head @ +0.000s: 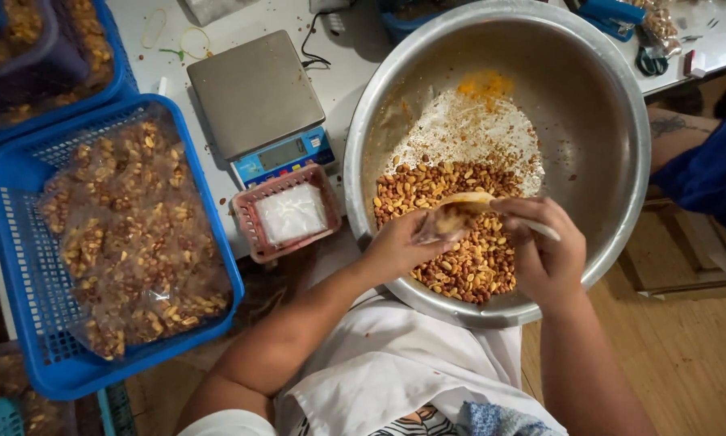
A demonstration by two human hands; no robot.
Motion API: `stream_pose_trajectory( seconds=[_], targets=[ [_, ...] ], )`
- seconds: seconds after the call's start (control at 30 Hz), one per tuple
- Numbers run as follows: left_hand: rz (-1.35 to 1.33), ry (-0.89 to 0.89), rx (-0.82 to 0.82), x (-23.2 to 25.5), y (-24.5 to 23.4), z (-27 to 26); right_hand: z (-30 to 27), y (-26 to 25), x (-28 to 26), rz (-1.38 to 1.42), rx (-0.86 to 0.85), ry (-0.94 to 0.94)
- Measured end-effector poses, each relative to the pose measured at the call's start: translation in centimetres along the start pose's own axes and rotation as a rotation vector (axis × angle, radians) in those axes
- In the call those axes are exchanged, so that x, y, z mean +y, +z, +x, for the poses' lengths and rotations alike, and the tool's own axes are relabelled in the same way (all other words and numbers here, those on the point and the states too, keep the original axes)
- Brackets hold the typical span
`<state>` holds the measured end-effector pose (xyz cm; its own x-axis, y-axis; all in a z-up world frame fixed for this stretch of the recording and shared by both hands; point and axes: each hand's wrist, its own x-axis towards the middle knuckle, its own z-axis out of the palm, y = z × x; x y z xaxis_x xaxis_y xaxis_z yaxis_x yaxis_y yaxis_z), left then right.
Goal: Scooping roasted peanuts from a large metal bowl into small plastic bags for individual packaging.
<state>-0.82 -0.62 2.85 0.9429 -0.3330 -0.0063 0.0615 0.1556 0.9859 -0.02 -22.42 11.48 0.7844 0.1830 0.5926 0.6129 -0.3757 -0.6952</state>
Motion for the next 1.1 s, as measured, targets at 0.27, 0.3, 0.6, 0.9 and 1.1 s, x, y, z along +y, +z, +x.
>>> stream_pose_trajectory(
  seconds=[0.27, 0.3, 0.6, 0.9, 1.1],
  targets=[
    [-0.072, 0.141, -0.013, 3.3, -1.9, 1.3, -3.1, 4.8, 11.6, -0.078, 0.139, 0.054],
    [-0.206, 0.202, -0.029, 4.5, -2.6, 1.5, -4.1, 6.1, 13.5, -0.039, 0.113, 0.107],
    [1.029, 0.241, 0.84, 1.2, -23.0, 6.1, -8.0, 5.3, 7.4, 0.24, -0.076, 1.047],
    [1.524, -0.02, 0.569, -0.5, -16.8, -1.3, -4.7, 3.2, 5.1, 0.353, 0.119, 0.95],
    [1.446, -0.284, 0.295, -12.0, -21.4, -7.8, -4.4, 2.6, 6.6, 0.406, 0.152, 0.911]
  ],
)
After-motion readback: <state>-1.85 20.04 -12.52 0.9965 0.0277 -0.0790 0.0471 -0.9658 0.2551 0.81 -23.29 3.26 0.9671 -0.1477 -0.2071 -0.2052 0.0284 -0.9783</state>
